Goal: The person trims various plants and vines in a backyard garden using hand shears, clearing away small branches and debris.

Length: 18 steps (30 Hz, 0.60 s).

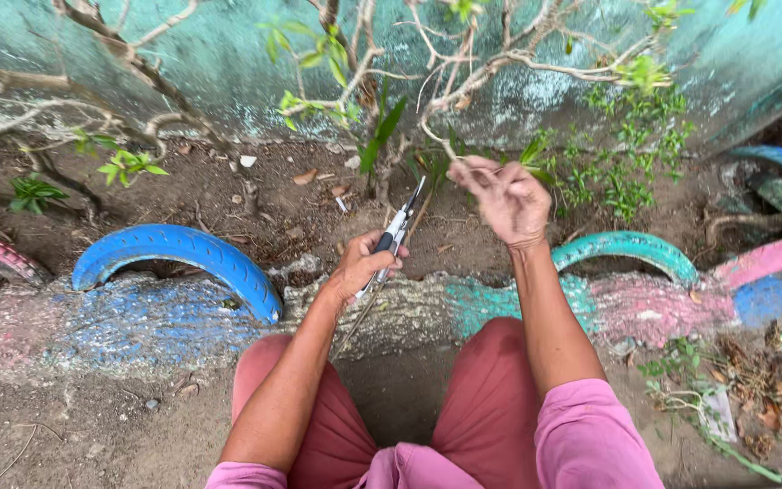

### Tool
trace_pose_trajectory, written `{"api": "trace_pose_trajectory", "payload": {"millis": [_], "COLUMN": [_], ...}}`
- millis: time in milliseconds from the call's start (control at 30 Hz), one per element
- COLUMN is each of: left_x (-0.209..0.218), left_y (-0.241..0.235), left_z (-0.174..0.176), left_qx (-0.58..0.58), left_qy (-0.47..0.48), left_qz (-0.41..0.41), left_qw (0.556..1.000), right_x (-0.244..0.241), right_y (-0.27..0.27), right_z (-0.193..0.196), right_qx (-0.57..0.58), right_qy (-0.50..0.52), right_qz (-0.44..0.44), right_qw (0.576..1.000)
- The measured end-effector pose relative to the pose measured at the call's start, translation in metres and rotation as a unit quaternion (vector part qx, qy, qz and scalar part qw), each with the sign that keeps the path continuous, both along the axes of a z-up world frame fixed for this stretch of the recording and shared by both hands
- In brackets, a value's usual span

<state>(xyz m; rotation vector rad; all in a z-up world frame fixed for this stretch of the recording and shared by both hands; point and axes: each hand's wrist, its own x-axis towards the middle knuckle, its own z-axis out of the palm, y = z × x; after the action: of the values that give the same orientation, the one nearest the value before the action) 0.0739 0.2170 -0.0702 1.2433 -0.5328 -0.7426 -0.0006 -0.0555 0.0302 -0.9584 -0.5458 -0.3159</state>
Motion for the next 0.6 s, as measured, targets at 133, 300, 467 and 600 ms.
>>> {"api": "trace_pose_trajectory", "payload": {"millis": [133,300,467,600], "left_x": [-0.001,0.011,0.007,0.012], "left_y": [0.006,0.008,0.012,0.012], "left_z": [-0.008,-0.001,-0.007,-0.013], "left_qx": [0.003,0.001,0.03,0.036], "left_qy": [0.021,0.025,0.043,0.046], "left_qz": [0.026,0.044,0.052,0.054], "left_qw": [0.999,0.999,0.997,0.997], "right_x": [0.011,-0.032,-0.032,0.007], "right_y": [0.009,0.047,0.082,0.087], "right_z": [0.026,0.123,0.196,0.206], "right_qx": [0.072,-0.237,-0.37,-0.363], "right_qy": [0.095,-0.094,-0.097,0.082], "right_qz": [-0.156,-0.454,-0.421,-0.253], "right_qw": [0.981,0.854,0.822,0.893]}}
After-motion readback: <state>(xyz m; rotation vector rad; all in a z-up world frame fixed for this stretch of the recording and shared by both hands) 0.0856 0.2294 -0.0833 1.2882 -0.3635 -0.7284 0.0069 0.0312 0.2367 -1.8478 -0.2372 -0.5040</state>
